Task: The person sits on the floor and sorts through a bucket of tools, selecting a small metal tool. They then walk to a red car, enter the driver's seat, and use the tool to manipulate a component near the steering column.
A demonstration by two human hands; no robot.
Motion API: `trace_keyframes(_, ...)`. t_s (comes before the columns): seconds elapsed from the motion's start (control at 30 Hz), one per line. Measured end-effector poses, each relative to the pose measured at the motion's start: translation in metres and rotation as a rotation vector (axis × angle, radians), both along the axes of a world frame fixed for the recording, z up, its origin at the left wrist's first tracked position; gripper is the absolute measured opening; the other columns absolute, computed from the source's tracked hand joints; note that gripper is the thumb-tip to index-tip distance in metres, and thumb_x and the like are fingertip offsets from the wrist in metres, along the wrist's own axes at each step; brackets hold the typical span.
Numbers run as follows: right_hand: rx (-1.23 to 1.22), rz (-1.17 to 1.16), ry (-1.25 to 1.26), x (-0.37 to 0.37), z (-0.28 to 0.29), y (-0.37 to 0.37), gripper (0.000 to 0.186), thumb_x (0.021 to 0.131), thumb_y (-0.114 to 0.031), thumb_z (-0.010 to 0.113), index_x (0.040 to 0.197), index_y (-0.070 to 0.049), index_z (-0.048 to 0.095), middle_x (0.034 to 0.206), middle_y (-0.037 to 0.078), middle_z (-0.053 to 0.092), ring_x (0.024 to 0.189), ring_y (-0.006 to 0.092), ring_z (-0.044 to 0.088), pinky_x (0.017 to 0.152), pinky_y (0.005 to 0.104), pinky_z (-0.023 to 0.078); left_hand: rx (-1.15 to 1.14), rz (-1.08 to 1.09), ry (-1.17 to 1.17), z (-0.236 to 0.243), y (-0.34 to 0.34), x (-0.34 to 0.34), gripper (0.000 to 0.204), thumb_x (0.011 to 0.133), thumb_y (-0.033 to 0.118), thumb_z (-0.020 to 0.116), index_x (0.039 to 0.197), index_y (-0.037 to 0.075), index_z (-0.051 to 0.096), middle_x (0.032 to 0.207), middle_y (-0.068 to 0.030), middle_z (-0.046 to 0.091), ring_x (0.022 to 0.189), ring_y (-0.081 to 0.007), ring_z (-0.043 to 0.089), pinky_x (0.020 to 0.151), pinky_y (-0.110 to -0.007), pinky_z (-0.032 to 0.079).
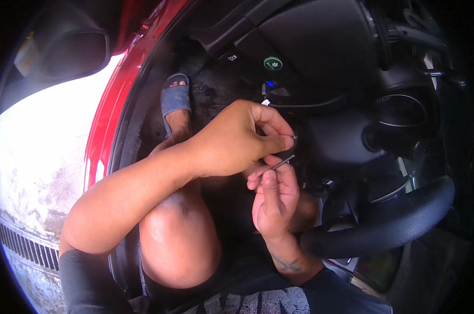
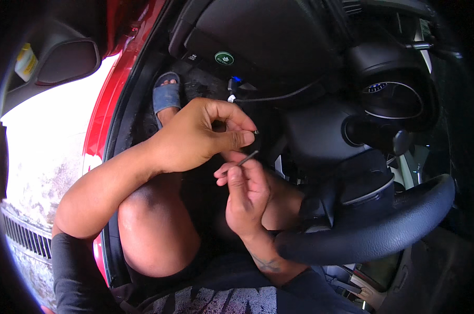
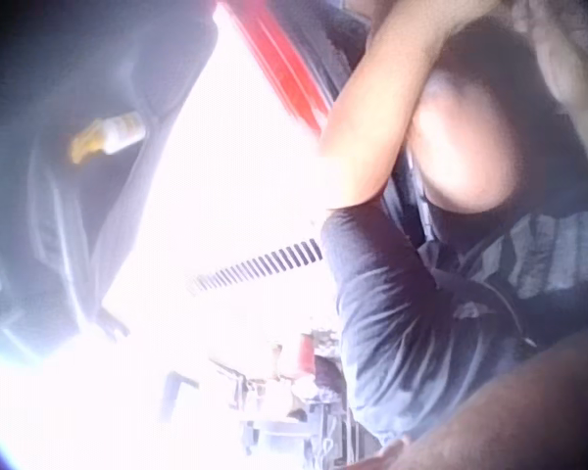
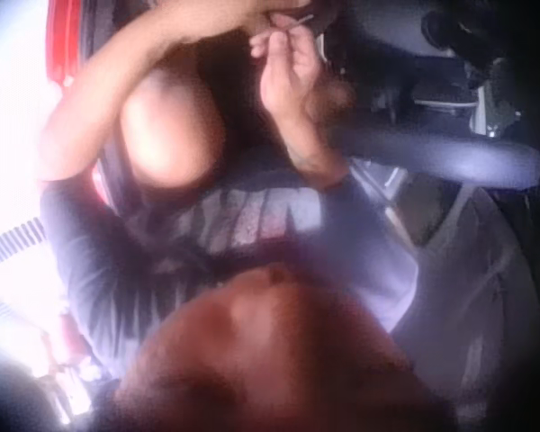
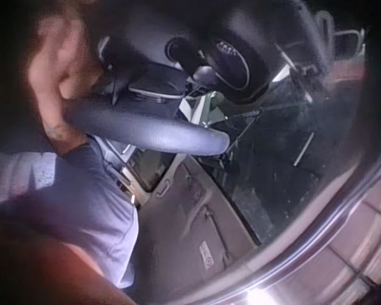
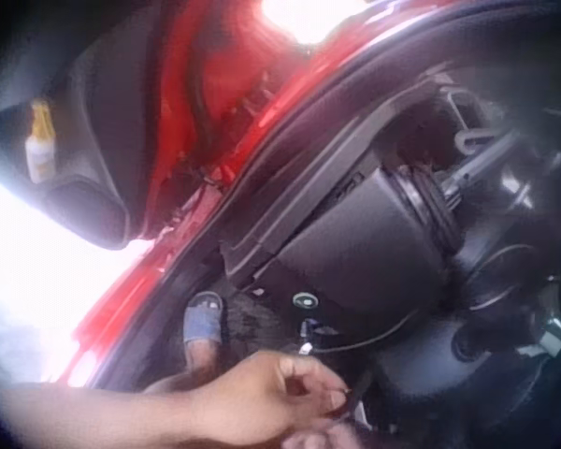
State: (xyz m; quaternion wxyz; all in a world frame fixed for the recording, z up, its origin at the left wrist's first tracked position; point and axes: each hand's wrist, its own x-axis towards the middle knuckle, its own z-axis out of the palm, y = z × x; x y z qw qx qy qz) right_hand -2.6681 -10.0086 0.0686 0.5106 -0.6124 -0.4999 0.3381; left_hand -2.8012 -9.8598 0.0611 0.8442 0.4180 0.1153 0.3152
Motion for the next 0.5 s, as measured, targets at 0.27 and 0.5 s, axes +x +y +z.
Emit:
trace_keyframes(0.27, 0.035, -0.002, 0.093, 0.003, -0.009, 0.003, 0.026, 0.111, -0.016, 0.05, 0.126, 0.003, 0.057, 0.088, 0.004, 0.057, 0.078, 0.01, 0.049, 0.074, 0.026, 0.044, 0.111, 0.049, -0.056, 0.002, -0.001, -0.001, 0.018, 0.096, 0.009, 0.075, 0.107, -0.005, 0.07, 0.092, -0.006, 0.071, 0.076, -0.009, 0.069, 0.068, -0.023, 0.057)
trace_keyframes(0.5, 0.02, -0.016, 0.087, 0.009, -0.007, 0.008, 0.021, 0.11, -0.017, 0.051, 0.117, 0.002, 0.058, 0.086, 0.005, 0.058, 0.078, 0.0105, 0.049, 0.074, 0.0273, 0.044, 0.137, 0.016, 0.0, -0.001, -0.002, 0.004, 0.017, 0.098, 0.009, 0.071, 0.104, -0.007, 0.071, 0.083, -0.0075, 0.073, 0.065, -0.0091, 0.068, 0.064, -0.023, 0.056)
